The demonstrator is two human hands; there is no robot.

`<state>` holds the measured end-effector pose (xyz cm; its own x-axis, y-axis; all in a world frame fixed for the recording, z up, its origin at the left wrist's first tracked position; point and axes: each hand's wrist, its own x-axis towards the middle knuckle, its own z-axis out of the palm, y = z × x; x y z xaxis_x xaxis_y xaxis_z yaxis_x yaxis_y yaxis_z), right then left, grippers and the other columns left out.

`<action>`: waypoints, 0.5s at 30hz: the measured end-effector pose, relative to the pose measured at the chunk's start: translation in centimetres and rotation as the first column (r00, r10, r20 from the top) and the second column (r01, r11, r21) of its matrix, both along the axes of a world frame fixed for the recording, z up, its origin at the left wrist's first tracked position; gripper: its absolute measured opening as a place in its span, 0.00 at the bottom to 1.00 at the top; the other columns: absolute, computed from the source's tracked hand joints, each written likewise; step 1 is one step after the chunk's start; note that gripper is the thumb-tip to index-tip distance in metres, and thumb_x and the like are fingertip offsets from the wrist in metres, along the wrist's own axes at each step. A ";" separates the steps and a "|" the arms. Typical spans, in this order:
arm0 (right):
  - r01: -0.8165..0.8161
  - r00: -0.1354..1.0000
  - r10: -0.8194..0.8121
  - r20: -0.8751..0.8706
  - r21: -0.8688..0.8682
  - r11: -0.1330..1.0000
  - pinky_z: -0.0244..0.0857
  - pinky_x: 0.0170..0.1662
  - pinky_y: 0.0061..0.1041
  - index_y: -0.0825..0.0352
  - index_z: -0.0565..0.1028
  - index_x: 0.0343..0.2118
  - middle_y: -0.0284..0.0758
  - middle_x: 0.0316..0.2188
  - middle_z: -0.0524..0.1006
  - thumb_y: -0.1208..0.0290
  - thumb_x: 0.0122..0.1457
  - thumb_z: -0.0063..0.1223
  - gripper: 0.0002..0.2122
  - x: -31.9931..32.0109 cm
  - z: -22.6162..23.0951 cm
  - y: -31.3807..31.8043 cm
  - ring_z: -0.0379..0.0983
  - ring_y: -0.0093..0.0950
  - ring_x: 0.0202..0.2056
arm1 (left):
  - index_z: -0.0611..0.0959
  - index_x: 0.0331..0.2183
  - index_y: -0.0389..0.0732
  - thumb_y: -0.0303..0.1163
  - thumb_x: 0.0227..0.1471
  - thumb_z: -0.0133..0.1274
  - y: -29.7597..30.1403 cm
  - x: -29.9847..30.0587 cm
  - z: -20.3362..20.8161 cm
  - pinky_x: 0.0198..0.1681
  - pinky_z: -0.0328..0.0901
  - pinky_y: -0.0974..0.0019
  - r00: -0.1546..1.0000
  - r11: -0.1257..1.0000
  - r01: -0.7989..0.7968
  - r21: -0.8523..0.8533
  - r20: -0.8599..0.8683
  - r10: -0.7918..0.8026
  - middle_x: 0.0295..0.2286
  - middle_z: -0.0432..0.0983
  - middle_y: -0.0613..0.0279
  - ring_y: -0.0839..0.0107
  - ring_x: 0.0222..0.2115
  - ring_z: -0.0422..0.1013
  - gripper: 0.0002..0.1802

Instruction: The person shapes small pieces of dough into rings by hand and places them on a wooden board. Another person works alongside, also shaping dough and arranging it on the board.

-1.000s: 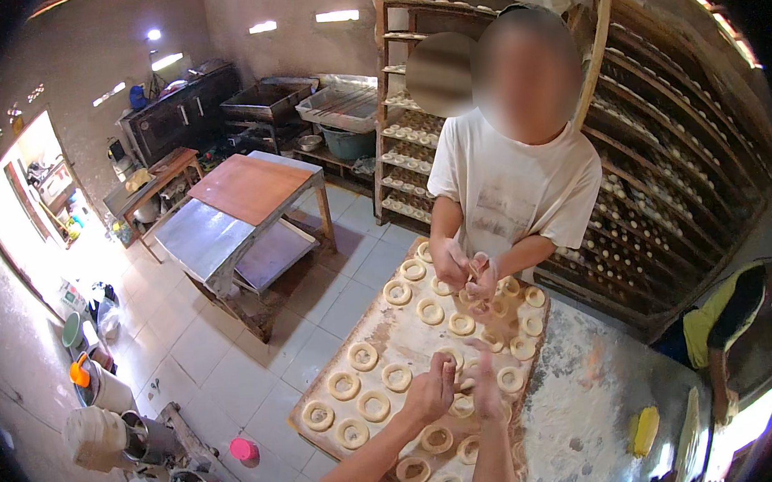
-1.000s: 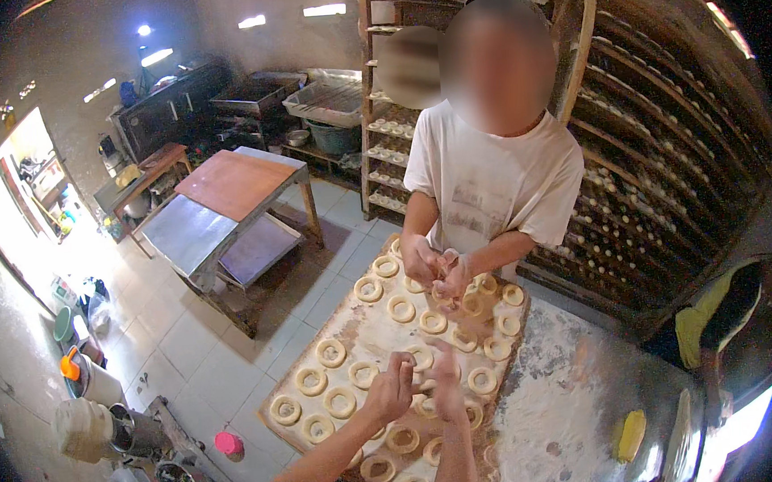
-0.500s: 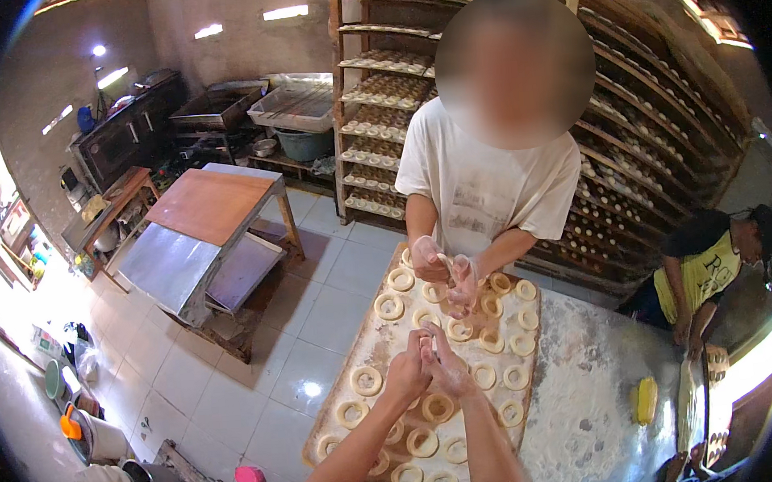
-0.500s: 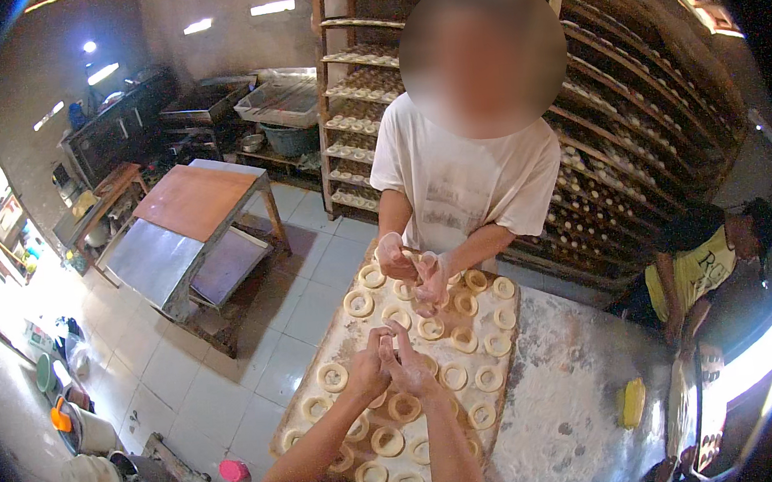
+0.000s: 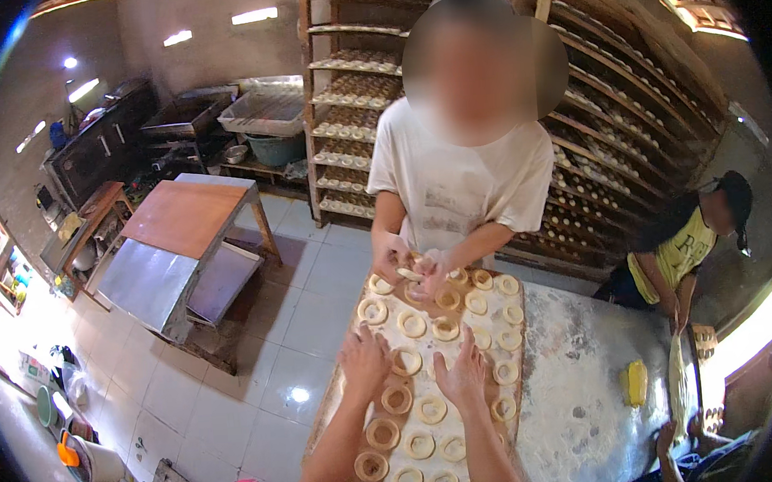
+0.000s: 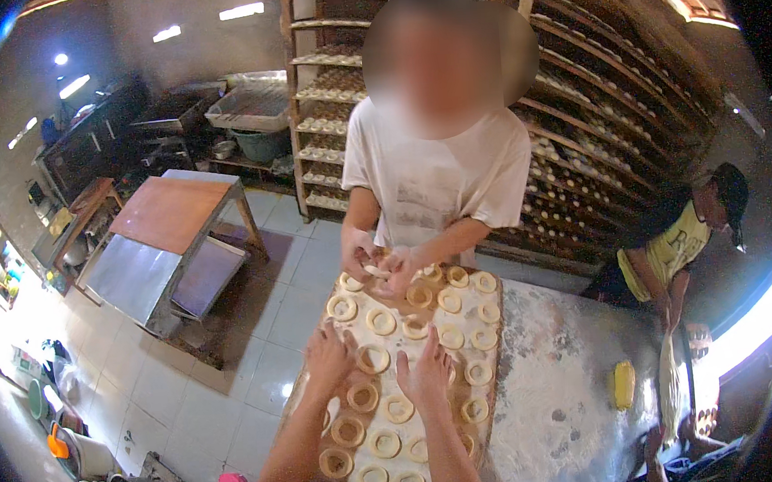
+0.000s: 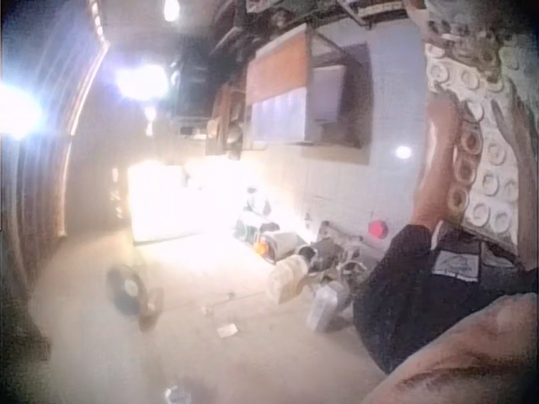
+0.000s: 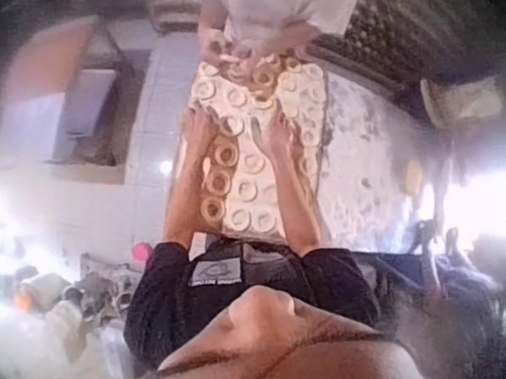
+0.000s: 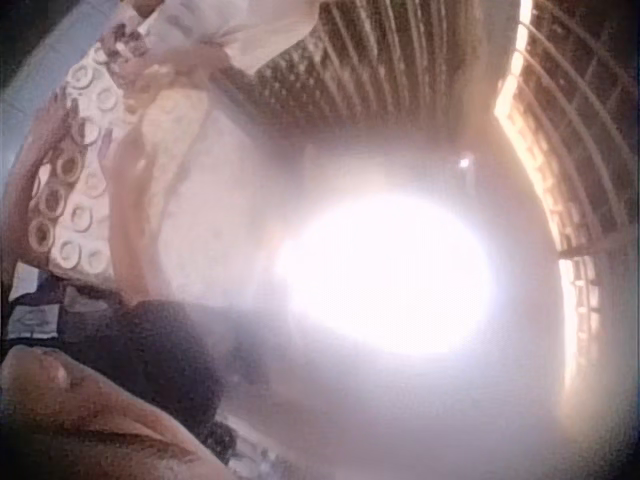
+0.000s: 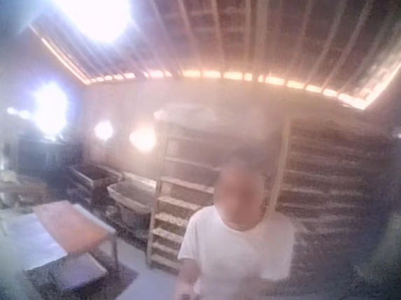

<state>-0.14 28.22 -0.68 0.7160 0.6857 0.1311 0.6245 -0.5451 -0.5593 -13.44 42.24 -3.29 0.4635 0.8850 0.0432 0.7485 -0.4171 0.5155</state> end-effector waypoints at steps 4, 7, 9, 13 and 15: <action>-0.070 0.997 0.069 -0.039 -0.011 0.998 0.53 0.62 0.49 0.67 0.59 0.63 0.53 0.54 0.70 0.63 0.58 0.57 0.32 -0.2 1.9 -6.2 0.64 0.51 0.57 | 0.71 0.54 0.34 0.40 0.60 0.50 -1.5 -5.3 -1.0 0.49 0.65 0.46 0.989 0.996 0.048 0.077 0.133 -0.058 0.45 0.70 0.37 0.41 0.46 0.69 0.26; -0.113 0.992 0.113 -0.048 0.002 0.994 0.57 0.60 0.46 0.67 0.66 0.58 0.51 0.51 0.72 0.66 0.58 0.56 0.25 -0.6 2.9 -11.5 0.66 0.49 0.55 | 0.74 0.52 0.32 0.33 0.58 0.52 -4.5 -10.3 -1.1 0.45 0.67 0.52 0.915 0.992 -0.035 0.124 0.402 -0.018 0.39 0.72 0.42 0.49 0.40 0.70 0.22; -0.097 0.989 0.097 -0.116 0.003 0.995 0.58 0.58 0.45 0.67 0.69 0.55 0.50 0.49 0.73 0.67 0.59 0.56 0.22 -0.9 3.3 -15.3 0.67 0.49 0.54 | 0.74 0.51 0.34 0.27 0.58 0.50 -6.2 -15.0 -0.9 0.38 0.66 0.58 0.900 0.952 -0.151 -0.267 0.361 0.244 0.33 0.71 0.51 0.60 0.33 0.69 0.19; -0.082 0.962 0.058 -0.267 -0.082 0.993 0.62 0.55 0.45 0.64 0.72 0.52 0.49 0.45 0.76 0.66 0.58 0.57 0.19 -0.9 3.4 -21.6 0.70 0.48 0.51 | 0.75 0.47 0.36 0.24 0.59 0.48 -10.6 -21.5 -0.7 0.32 0.64 0.62 0.843 0.917 -0.339 -0.212 0.365 0.396 0.27 0.69 0.59 0.67 0.26 0.66 0.14; -0.123 0.965 0.095 -0.245 -0.103 0.987 0.64 0.53 0.45 0.64 0.73 0.51 0.48 0.44 0.77 0.66 0.59 0.57 0.18 -0.4 3.0 -23.4 0.71 0.48 0.50 | 0.76 0.46 0.36 0.24 0.58 0.48 -12.5 -22.3 -0.3 0.31 0.64 0.61 0.834 0.905 -0.396 -0.158 0.350 0.426 0.26 0.70 0.58 0.66 0.25 0.67 0.13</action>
